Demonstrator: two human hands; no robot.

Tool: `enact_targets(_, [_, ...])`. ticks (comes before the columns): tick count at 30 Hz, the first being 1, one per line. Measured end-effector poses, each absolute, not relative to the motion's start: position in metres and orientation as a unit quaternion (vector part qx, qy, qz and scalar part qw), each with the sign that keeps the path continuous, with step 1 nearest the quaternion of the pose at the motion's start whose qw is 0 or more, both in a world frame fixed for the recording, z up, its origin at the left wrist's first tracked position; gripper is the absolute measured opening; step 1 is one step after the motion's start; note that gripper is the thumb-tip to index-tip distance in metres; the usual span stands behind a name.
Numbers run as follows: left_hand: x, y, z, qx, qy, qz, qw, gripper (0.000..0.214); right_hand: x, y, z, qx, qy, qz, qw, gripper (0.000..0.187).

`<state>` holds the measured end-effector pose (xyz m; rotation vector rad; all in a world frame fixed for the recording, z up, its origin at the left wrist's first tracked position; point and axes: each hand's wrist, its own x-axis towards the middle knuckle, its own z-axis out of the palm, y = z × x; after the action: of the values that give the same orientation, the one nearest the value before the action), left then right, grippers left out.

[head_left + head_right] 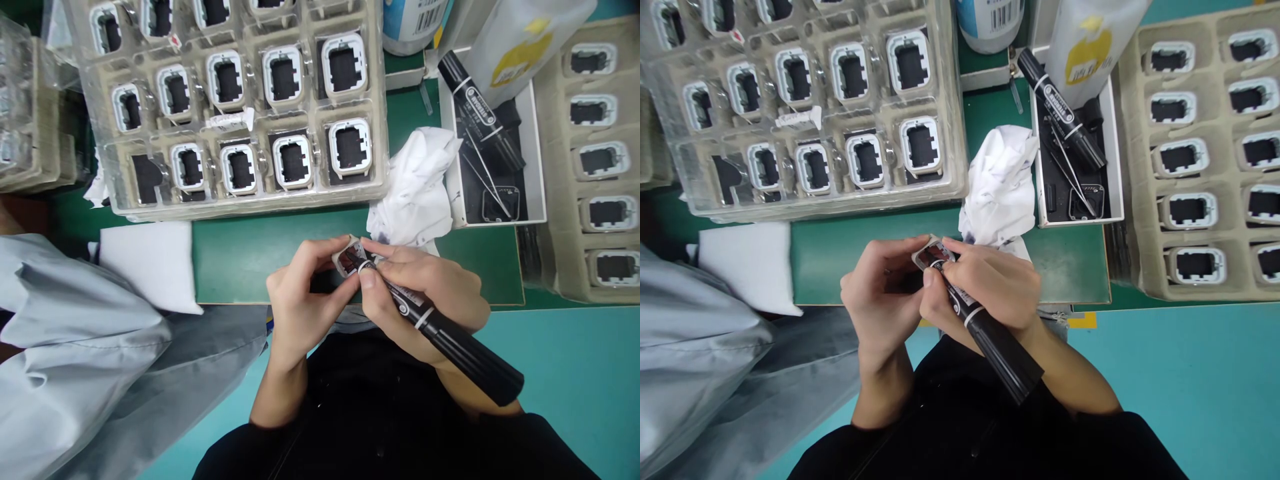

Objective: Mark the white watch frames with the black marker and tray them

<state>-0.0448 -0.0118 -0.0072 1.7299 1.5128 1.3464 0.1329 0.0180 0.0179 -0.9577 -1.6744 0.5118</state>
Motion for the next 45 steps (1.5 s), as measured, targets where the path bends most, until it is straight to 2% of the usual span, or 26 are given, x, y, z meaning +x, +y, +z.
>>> enact_targets(10, [-0.044, -0.011, -0.006, 0.647, 0.557, 0.475, 0.215, 0.048, 0.133, 0.017, 0.017, -0.409, -0.704, 0.212, 0.541, 0.025])
enact_targets(17, [-0.046, -0.012, -0.006, 0.636, 0.553, 0.483, 0.239, 0.051, 0.138, 0.015, 0.015, -0.416, -0.712, 0.221, 0.522, 0.022])
enact_targets(25, [-0.049, -0.002, 0.007, 0.543, 0.513, 0.518, 0.417, 0.053, 0.137, 0.016, 0.010, -0.392, -0.661, 0.282, 0.575, 0.028])
enact_targets(29, [-0.051, 0.002, 0.012, 0.508, 0.514, 0.510, 0.466, 0.058, 0.146, 0.019, 0.010, -0.379, -0.679, 0.340, 0.529, 0.019])
enact_targets(31, [-0.053, 0.002, 0.013, 0.502, 0.517, 0.506, 0.474, 0.060, 0.147, 0.021, 0.012, -0.386, -0.682, 0.361, 0.505, 0.023])
enact_targets(33, [-0.053, 0.001, 0.013, 0.502, 0.512, 0.507, 0.478, 0.059, 0.142, 0.021, 0.014, -0.403, -0.655, 0.352, 0.533, 0.027])
enact_targets(37, [-0.053, 0.001, 0.012, 0.509, 0.487, 0.522, 0.481, 0.057, 0.131, 0.018, 0.015, -0.411, -0.609, 0.316, 0.601, 0.025])
enact_targets(45, [-0.059, 0.004, 0.012, 0.512, 0.495, 0.505, 0.488, 0.061, 0.129, 0.016, 0.011, -0.390, -0.612, 0.334, 0.602, 0.026])
